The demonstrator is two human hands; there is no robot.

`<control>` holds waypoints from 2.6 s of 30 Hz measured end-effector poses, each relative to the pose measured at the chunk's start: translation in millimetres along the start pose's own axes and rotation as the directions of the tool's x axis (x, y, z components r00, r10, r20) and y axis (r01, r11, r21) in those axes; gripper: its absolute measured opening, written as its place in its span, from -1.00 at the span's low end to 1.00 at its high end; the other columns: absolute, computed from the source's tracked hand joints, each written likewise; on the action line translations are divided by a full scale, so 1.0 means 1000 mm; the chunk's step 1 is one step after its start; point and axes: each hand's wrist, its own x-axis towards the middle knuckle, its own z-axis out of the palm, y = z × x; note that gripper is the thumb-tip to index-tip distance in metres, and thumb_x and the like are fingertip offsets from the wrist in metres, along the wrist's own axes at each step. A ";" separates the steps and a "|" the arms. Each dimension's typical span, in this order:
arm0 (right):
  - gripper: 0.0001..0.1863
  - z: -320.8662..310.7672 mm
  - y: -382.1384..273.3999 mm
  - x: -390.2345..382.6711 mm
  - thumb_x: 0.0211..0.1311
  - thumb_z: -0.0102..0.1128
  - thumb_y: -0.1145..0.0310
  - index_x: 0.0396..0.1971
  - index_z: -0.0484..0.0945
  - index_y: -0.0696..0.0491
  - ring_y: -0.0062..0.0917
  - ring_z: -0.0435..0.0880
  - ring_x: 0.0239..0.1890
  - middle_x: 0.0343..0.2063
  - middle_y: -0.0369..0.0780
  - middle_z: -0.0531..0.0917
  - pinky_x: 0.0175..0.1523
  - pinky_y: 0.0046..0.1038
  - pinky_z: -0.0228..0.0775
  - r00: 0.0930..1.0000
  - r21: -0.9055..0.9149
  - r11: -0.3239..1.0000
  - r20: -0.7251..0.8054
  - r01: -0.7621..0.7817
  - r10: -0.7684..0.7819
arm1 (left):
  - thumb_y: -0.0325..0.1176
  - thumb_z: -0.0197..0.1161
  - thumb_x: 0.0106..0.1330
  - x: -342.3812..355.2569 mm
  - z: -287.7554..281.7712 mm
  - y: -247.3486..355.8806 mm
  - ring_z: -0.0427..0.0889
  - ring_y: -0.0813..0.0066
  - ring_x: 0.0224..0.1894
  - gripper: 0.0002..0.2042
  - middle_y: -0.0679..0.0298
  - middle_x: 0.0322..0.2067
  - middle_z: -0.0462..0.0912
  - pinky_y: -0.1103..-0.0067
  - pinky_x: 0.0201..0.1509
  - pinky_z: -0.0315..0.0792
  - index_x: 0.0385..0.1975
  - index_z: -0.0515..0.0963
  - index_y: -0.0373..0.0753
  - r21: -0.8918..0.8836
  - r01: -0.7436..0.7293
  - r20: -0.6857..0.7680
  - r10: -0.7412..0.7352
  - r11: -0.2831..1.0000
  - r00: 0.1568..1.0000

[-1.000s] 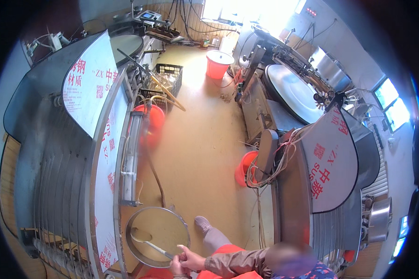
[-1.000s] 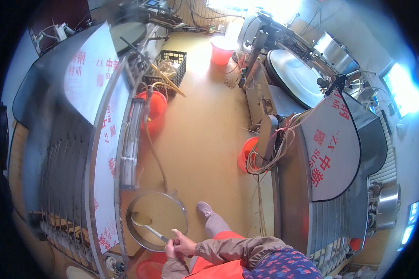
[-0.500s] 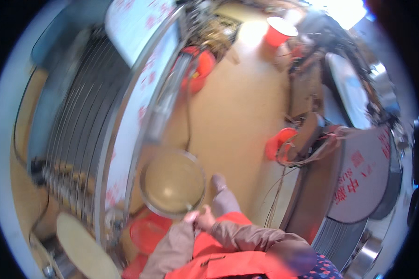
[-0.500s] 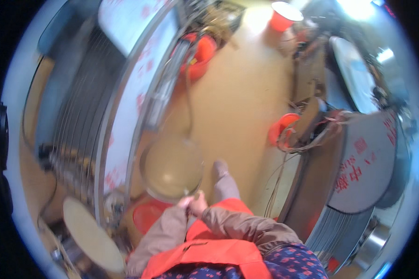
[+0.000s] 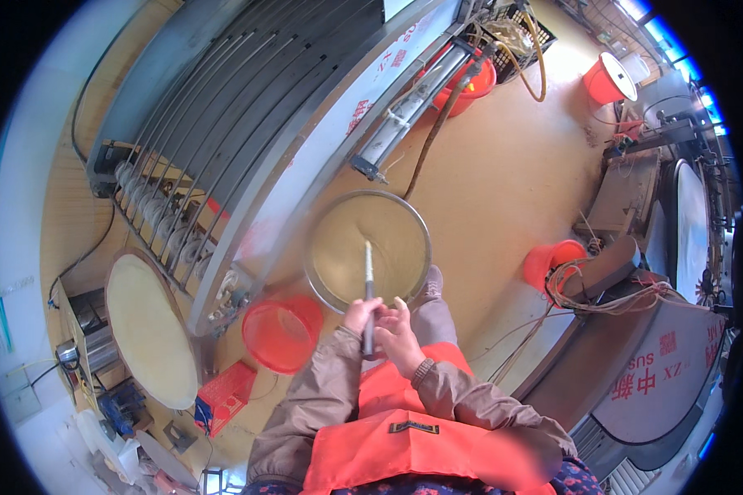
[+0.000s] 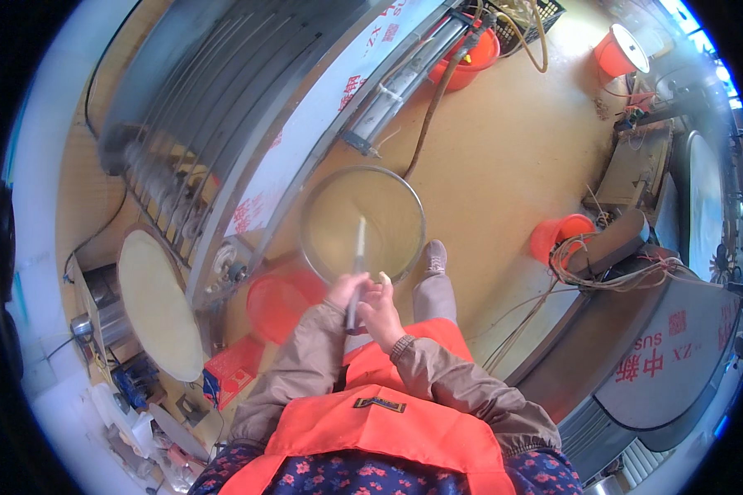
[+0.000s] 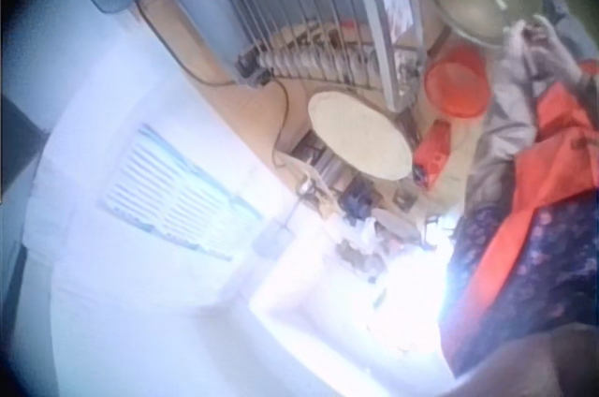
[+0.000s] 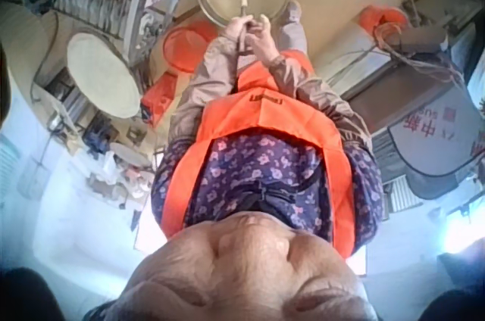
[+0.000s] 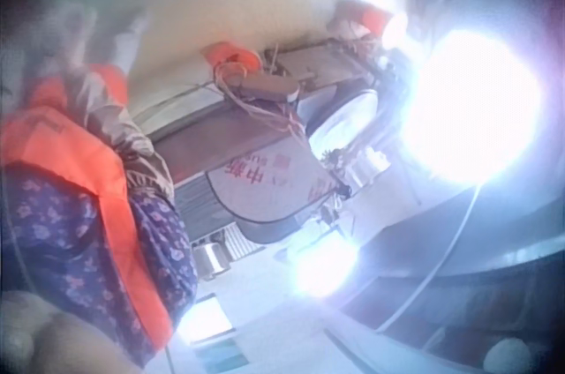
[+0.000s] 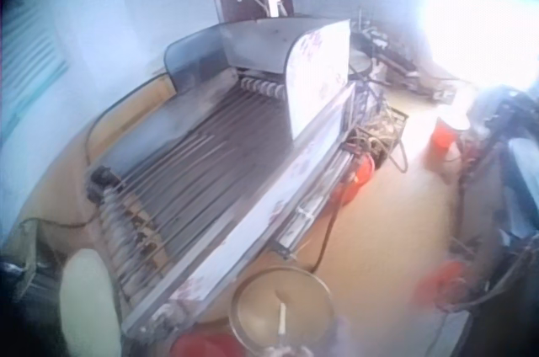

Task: The person stirs a liquid mixture in a metal bowl, pours it into a red bucket, and then handles thin dough sheets on a large round tray. They fold and unfold a cloth and place a dough sheet onto the tray.

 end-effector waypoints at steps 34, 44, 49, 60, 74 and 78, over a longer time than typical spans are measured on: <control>-0.41 -0.084 -0.038 -0.042 0.21 0.05 0.45 0.25 0.12 -0.05 -0.57 0.55 -0.47 -0.21 -0.20 0.40 -0.43 -0.53 0.45 0.969 0.247 0.949 -0.101 -0.194 0.224 | -0.38 -0.06 0.30 0.030 -0.117 0.018 0.57 -0.13 -0.11 -0.76 -0.23 -0.19 0.54 0.17 -0.10 0.46 -0.13 0.33 -0.40 0.941 0.281 -0.337 0.471 0.185 0.815; -0.40 -0.113 -0.033 -0.041 0.21 0.07 0.39 0.24 0.11 0.02 -0.55 0.55 -0.45 -0.16 -0.13 0.37 -0.44 -0.55 0.46 0.964 0.262 0.942 -0.101 -0.211 0.244 | -0.31 -0.14 0.30 0.063 -0.031 -0.047 0.60 0.24 -0.47 -0.71 0.03 -0.46 0.60 0.37 -0.30 0.48 -0.36 0.47 -0.40 0.591 0.484 -0.412 -0.274 0.646 0.869; -0.40 -0.124 -0.039 -0.043 0.20 0.07 0.41 0.24 0.11 0.02 -0.58 0.53 -0.48 -0.19 -0.15 0.38 -0.45 -0.56 0.44 0.971 0.295 0.943 -0.126 -0.157 0.202 | -0.44 0.05 0.22 0.064 0.003 -0.038 0.43 0.45 -0.66 -0.77 0.27 -0.75 0.40 0.50 -0.60 0.37 -0.71 0.40 -0.25 0.481 0.265 0.032 -0.319 0.836 0.947; -0.43 -0.094 -0.031 -0.042 0.19 0.05 0.46 0.22 0.14 0.01 -0.60 0.50 -0.53 -0.30 -0.23 0.44 -0.46 -0.56 0.40 0.974 0.232 0.960 -0.125 -0.157 0.189 | -0.41 0.11 0.26 0.022 -0.001 0.036 0.30 0.61 -0.74 -0.86 0.38 -0.69 0.31 0.60 -0.71 0.26 -0.50 0.32 -0.21 0.104 0.189 -0.001 -0.190 0.976 0.982; -0.42 -0.109 -0.017 -0.038 0.20 0.06 0.41 0.23 0.12 0.05 -0.60 0.50 -0.49 -0.28 -0.20 0.40 -0.44 -0.57 0.41 0.963 0.220 0.949 -0.101 -0.225 0.251 | -0.37 0.09 0.22 0.066 -0.005 -0.012 0.53 0.31 -0.66 -0.77 0.14 -0.73 0.48 0.39 -0.61 0.40 -0.65 0.46 -0.30 0.571 0.359 -0.293 -0.225 0.738 0.929; -0.44 -0.114 -0.027 -0.037 0.20 0.05 0.43 0.21 0.14 0.05 -0.60 0.50 -0.50 -0.28 -0.20 0.40 -0.44 -0.56 0.41 0.971 0.239 0.955 -0.123 -0.173 0.206 | -0.38 0.05 0.26 0.029 0.009 0.003 0.37 0.50 -0.74 -0.78 0.34 -0.76 0.33 0.50 -0.69 0.29 -0.66 0.35 -0.21 0.018 0.481 0.078 -0.481 0.876 0.873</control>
